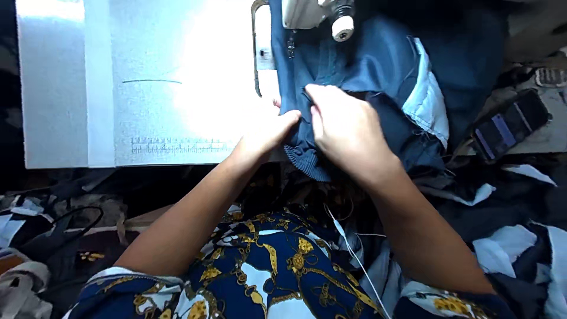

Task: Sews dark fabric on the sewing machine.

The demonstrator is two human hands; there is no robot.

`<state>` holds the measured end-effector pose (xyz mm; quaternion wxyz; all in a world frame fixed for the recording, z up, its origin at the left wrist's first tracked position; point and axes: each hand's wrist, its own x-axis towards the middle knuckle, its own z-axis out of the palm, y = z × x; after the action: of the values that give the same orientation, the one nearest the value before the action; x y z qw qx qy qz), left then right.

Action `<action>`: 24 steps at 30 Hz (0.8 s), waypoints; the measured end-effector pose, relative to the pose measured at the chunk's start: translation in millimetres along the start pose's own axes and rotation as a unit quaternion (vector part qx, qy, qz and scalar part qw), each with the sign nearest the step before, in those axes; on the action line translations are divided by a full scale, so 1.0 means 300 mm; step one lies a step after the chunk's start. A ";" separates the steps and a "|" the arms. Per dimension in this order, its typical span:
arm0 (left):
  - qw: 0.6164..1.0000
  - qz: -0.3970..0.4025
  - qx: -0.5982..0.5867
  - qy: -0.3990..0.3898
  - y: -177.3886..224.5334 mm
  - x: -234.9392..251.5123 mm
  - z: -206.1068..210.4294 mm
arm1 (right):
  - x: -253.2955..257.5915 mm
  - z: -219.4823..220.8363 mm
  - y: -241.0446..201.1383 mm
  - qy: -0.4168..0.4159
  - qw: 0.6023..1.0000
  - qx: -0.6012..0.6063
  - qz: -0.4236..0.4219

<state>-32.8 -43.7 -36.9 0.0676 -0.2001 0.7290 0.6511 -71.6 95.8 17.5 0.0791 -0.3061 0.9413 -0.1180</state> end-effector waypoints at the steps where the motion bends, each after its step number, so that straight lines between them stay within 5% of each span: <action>1: 0.999 -0.002 -0.051 0.011 -0.001 -0.009 0.010 | 0.008 -0.015 -0.003 0.007 1.000 0.000 0.012; 11: 0.998 -0.016 -0.049 0.042 -0.002 -0.023 0.020 | 0.015 0.011 -0.104 0.070 0.993 -0.087 0.036; 16: 0.997 0.044 0.008 0.060 -0.020 -0.046 0.041 | 0.019 0.047 -0.076 0.143 0.988 -0.013 -0.048; 24: 0.990 0.000 0.113 0.080 -0.044 -0.077 0.043 | 0.052 0.076 -0.060 -0.043 0.993 -0.094 0.062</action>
<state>-8.9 -27.4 -42.8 0.0314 -0.2430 0.8008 0.5465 -68.9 68.3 -0.8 0.0978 -0.2581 0.9611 -0.0101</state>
